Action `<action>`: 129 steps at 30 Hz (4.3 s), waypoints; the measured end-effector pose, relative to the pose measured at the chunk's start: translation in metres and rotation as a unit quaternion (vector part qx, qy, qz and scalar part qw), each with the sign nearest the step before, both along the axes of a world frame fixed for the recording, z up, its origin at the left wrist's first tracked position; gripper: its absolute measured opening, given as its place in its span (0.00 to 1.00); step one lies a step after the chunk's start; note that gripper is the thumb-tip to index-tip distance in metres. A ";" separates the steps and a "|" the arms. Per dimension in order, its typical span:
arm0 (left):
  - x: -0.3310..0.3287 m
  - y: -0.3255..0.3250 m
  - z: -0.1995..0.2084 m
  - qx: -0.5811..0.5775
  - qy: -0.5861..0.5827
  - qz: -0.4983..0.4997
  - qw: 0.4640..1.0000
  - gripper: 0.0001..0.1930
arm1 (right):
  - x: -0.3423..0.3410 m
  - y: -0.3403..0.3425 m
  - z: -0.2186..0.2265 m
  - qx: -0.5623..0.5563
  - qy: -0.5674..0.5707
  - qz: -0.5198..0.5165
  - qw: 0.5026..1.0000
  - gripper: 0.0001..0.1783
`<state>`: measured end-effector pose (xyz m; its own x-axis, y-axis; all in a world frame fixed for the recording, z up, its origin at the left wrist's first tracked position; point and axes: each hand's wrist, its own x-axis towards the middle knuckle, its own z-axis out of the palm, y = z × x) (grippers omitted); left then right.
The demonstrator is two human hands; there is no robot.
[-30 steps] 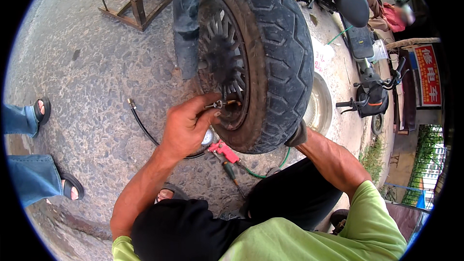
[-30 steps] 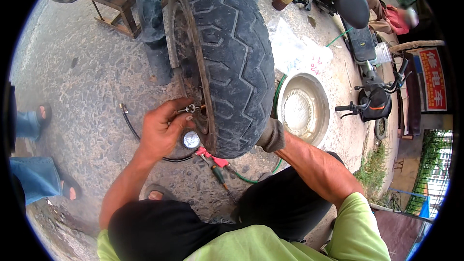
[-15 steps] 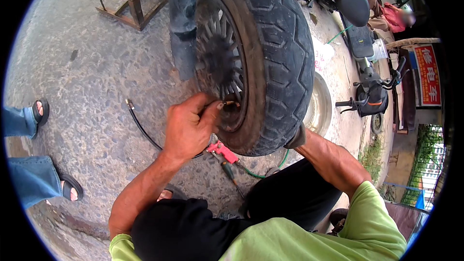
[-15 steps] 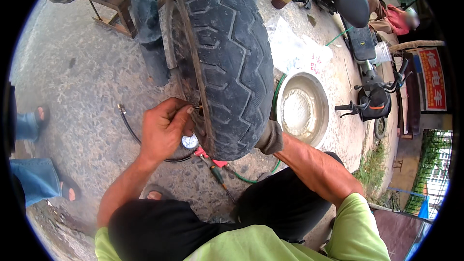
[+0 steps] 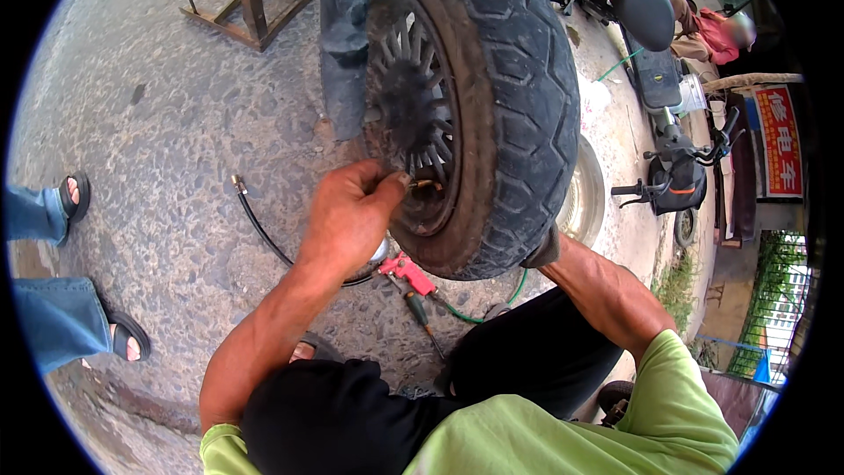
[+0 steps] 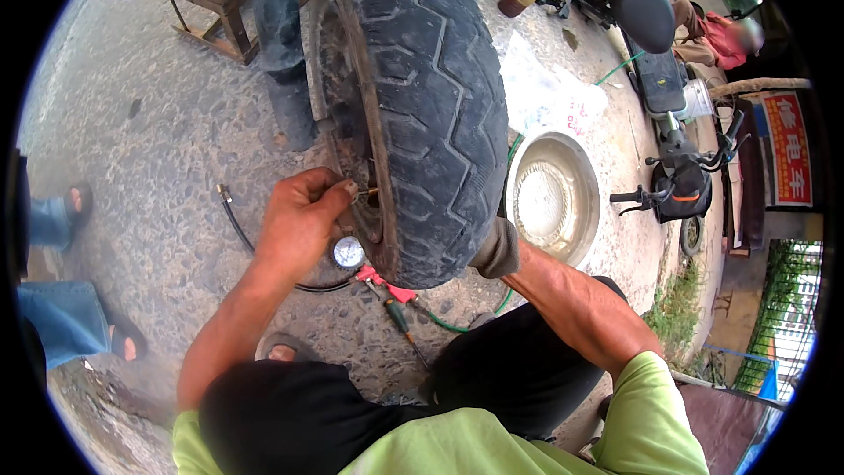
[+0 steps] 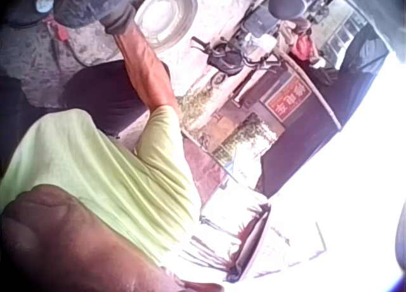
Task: The person kneels beside a scooter and uses a small tool to remove a nail from the tire. They then insert a plug into the puncture and reattach the valve cap.
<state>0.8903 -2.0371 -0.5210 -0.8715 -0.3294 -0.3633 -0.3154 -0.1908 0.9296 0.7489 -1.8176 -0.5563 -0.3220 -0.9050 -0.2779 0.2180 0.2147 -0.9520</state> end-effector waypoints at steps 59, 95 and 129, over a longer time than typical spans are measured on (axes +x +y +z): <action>0.016 0.024 -0.012 0.234 0.102 0.064 0.965 0.12 | 0.004 -0.010 0.011 -0.013 -0.109 0.010 0.994 0.28; 0.014 0.016 -0.001 0.238 0.074 0.028 0.968 0.13 | 0.000 -0.007 0.010 0.024 0.188 0.046 0.981 0.27; 0.006 0.018 -0.007 0.167 0.061 0.080 0.981 0.09 | 0.003 -0.013 0.014 -0.048 -0.039 -0.001 0.998 0.28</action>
<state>0.8965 -2.0190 -0.5280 -0.8618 -0.3463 -0.3706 -0.1467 -0.5293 0.8357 0.7523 -1.8306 -0.5420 -0.3051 -0.9281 -0.2136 0.2922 0.1223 -0.9485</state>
